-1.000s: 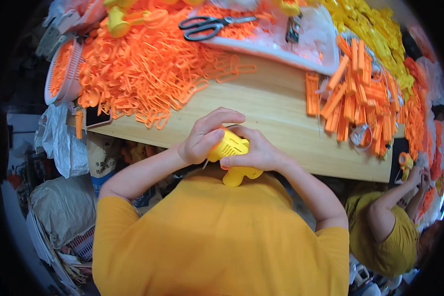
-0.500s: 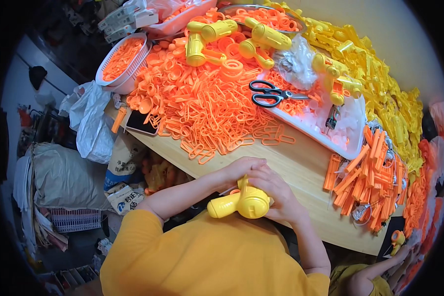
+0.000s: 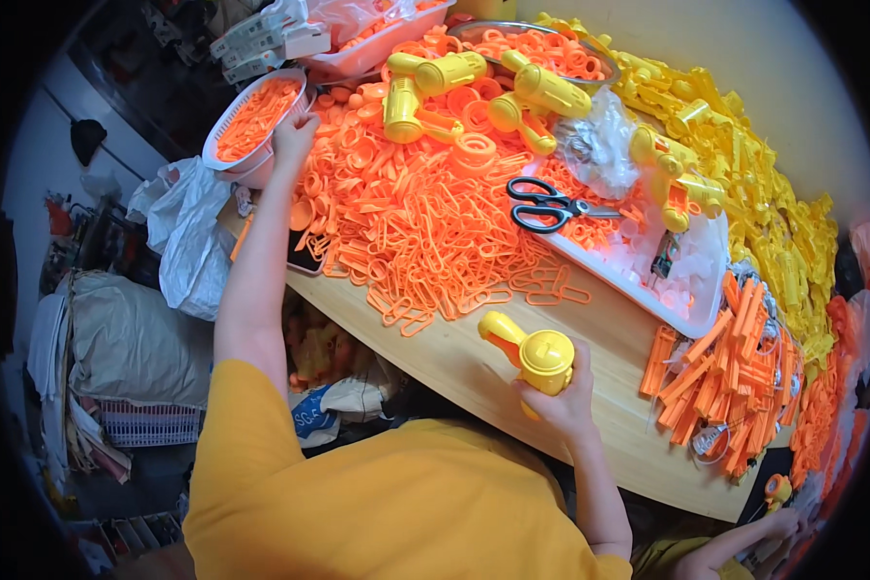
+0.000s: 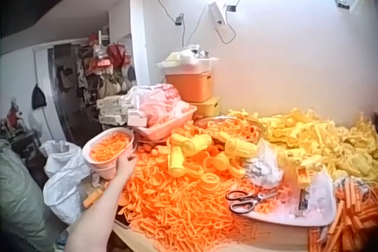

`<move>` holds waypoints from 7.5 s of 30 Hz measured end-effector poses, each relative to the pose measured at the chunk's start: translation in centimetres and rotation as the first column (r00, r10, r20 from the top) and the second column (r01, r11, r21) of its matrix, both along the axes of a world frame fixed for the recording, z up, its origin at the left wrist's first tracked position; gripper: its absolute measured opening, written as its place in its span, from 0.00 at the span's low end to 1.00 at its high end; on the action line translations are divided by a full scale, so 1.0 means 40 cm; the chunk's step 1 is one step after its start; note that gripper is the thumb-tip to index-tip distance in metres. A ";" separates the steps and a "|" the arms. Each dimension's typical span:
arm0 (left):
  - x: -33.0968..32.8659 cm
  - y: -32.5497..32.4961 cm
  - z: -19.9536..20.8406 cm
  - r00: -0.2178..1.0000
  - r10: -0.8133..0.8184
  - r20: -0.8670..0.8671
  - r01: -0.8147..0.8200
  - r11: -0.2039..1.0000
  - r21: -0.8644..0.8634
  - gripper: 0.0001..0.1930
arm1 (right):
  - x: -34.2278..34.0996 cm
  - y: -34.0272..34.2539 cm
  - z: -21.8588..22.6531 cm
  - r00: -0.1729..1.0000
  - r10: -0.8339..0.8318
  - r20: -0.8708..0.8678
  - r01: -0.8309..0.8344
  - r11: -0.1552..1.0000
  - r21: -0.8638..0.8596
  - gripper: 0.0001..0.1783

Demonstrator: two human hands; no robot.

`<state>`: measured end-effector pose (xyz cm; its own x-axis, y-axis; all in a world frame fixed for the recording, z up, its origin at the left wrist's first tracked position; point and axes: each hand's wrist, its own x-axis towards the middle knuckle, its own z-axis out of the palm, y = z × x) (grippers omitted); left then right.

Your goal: Assembling plastic toy gun bodies and components by hand at a workbench.

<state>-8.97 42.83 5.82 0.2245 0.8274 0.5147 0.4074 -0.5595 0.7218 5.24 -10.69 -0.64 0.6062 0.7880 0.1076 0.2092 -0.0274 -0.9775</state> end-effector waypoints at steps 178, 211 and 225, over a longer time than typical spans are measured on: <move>0.106 -0.461 -0.028 0.977 -0.212 -0.028 0.214 0.972 0.096 0.06 | -0.060 0.019 0.009 0.261 -0.020 -0.965 0.071 0.997 -0.002 0.28; 0.178 -0.819 -0.041 0.375 -0.873 0.313 0.849 0.188 -0.494 0.08 | -0.036 -0.002 0.027 0.073 0.251 -0.965 0.087 0.963 0.256 0.35; 0.248 -0.861 -0.012 -0.146 -0.967 0.208 0.482 -0.254 -0.838 0.12 | -0.039 -0.011 -0.002 0.262 0.260 -0.929 -0.223 0.953 0.204 0.40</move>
<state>0.94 8.40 5.33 0.8110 -0.4382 -0.3878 0.2939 -0.2680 0.9175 3.69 -11.12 -0.71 0.0847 0.9255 -0.3692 -0.8569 -0.1214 -0.5010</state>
